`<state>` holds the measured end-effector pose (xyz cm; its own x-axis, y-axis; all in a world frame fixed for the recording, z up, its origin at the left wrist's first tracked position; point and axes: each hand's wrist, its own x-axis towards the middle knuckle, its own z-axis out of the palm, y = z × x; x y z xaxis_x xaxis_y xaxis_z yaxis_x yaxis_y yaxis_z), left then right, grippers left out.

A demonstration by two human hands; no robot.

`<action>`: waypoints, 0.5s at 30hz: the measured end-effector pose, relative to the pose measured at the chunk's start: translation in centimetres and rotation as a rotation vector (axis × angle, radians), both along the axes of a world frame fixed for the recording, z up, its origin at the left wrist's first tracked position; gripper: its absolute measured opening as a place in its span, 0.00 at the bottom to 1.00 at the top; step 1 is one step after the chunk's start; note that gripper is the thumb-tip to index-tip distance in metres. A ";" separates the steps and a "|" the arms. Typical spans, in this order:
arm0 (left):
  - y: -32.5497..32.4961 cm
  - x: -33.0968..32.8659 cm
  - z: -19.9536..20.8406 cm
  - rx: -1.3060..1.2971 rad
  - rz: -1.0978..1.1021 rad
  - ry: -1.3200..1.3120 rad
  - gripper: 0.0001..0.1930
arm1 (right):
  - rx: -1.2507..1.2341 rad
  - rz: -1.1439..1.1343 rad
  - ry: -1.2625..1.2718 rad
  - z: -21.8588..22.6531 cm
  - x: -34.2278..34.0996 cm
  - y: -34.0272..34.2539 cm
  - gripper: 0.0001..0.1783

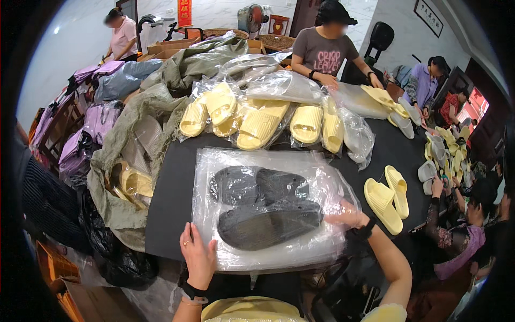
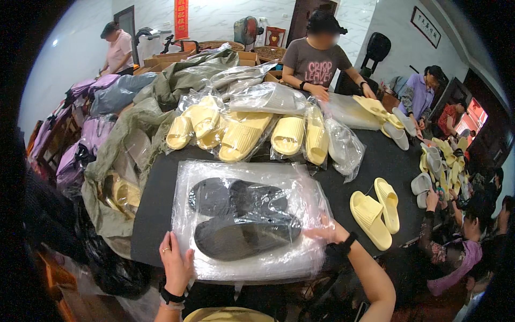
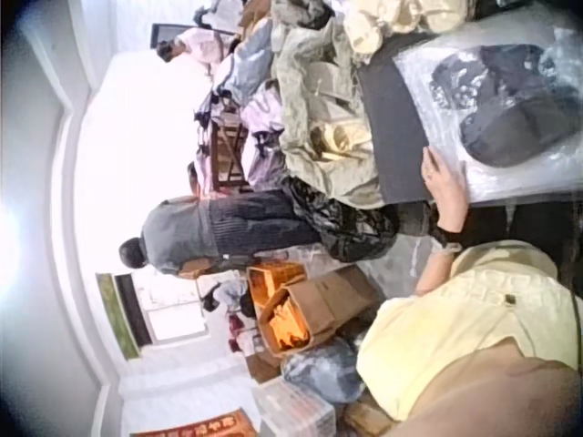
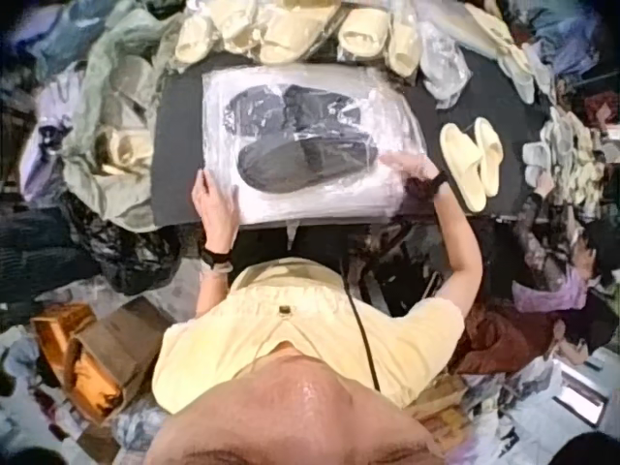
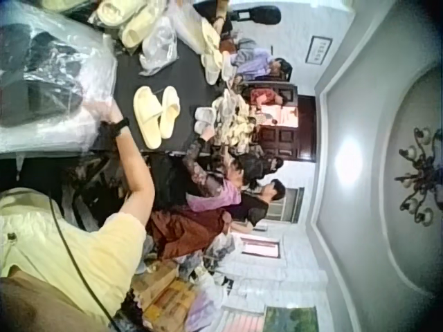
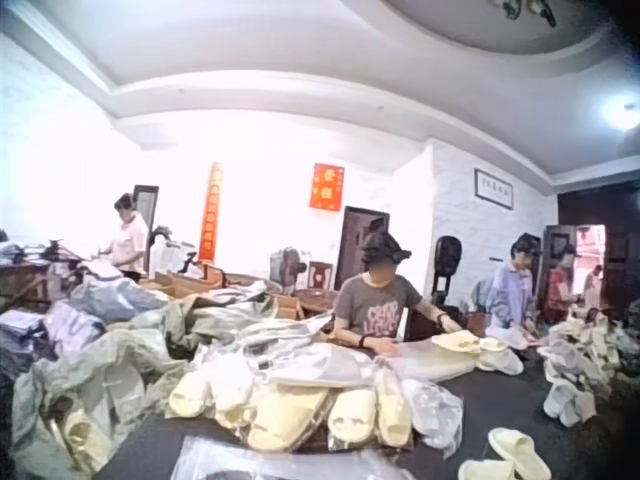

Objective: The recorder sorts and places foam sandals into plastic bags for packaging.

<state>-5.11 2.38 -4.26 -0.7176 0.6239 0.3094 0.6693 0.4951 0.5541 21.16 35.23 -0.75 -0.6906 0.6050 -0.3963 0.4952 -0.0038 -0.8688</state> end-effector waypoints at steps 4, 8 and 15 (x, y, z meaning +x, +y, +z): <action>-0.1 0.4 2.2 -0.101 -0.025 0.187 0.30 | 0.994 0.217 -0.210 3.2 1.5 -1.6 0.40; 1.7 1.1 2.7 -0.091 -0.153 0.121 0.33 | 0.821 0.287 0.006 5.4 -0.5 -1.8 0.32; 1.1 0.7 0.9 -0.170 -0.226 0.020 0.37 | -0.290 0.917 -0.064 8.1 -7.3 -2.4 0.18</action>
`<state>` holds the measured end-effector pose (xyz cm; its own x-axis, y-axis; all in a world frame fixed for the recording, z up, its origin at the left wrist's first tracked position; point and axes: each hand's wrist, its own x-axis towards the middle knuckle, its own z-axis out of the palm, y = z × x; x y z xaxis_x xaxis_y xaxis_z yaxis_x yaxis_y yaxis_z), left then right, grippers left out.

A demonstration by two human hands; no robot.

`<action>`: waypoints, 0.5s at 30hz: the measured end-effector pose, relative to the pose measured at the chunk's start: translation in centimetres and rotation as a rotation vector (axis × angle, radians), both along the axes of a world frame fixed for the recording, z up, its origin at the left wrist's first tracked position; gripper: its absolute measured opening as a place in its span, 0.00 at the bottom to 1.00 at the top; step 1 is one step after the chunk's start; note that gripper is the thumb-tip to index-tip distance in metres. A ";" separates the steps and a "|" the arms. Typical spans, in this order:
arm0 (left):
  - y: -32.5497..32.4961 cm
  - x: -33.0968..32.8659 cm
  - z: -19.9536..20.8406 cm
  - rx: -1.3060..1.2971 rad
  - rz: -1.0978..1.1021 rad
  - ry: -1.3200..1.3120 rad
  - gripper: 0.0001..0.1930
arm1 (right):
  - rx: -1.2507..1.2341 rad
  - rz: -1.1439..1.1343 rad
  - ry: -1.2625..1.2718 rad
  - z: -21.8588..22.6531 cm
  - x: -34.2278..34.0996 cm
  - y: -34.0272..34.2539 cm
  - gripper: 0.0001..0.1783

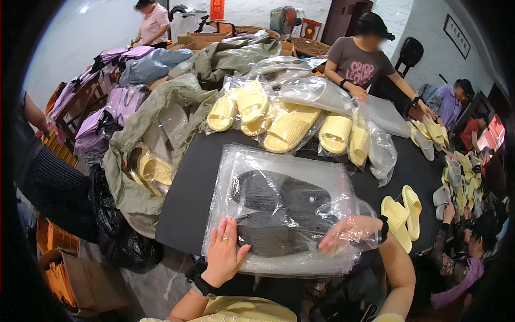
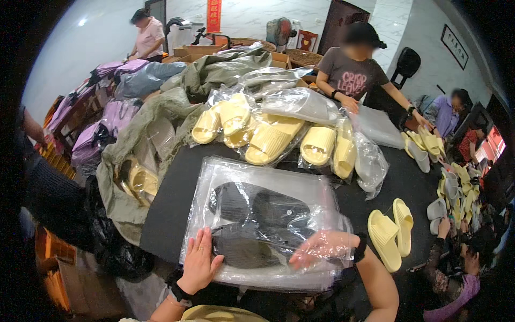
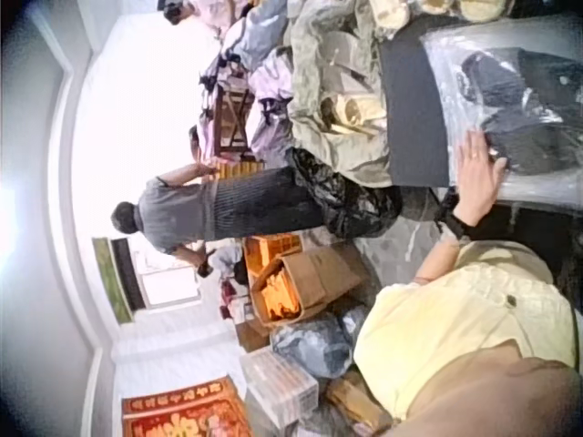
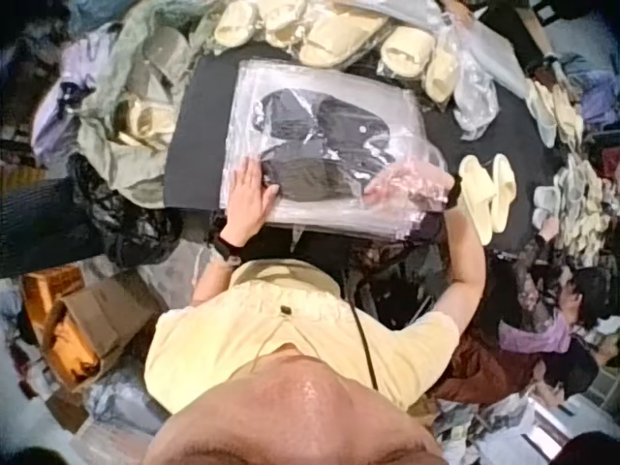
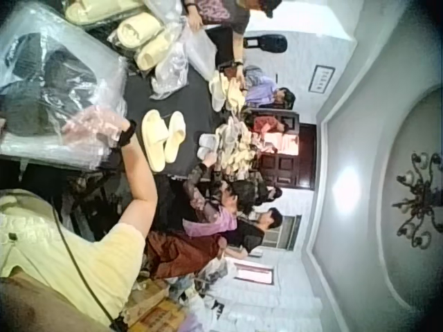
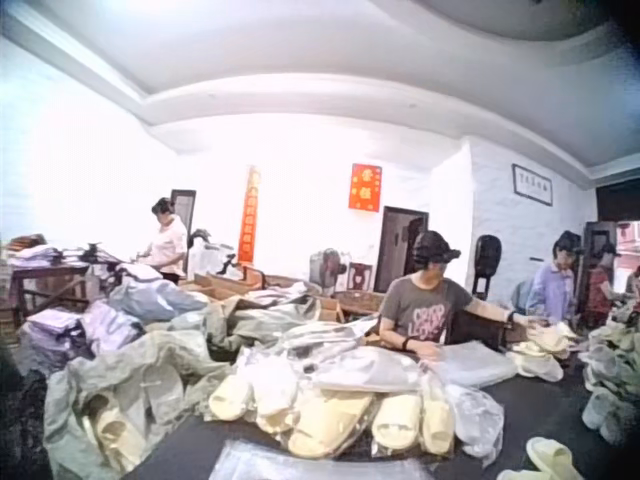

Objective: The recorder sorts and places foam sandals into plastic bags for packaging.

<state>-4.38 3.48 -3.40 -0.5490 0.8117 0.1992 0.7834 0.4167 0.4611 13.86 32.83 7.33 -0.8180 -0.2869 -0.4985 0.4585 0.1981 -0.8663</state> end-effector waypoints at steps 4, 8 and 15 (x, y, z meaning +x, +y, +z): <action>-0.8 -0.1 0.6 0.001 -0.029 -0.018 0.38 | 0.880 0.032 0.338 -2.6 -4.7 0.0 0.25; -0.8 0.5 1.3 -0.113 -0.019 0.114 0.34 | 0.872 0.178 0.572 -4.7 -7.9 -2.9 0.35; -0.7 0.8 -1.0 0.042 0.047 -0.060 0.41 | 1.045 0.047 0.495 -5.1 -10.5 -4.3 0.16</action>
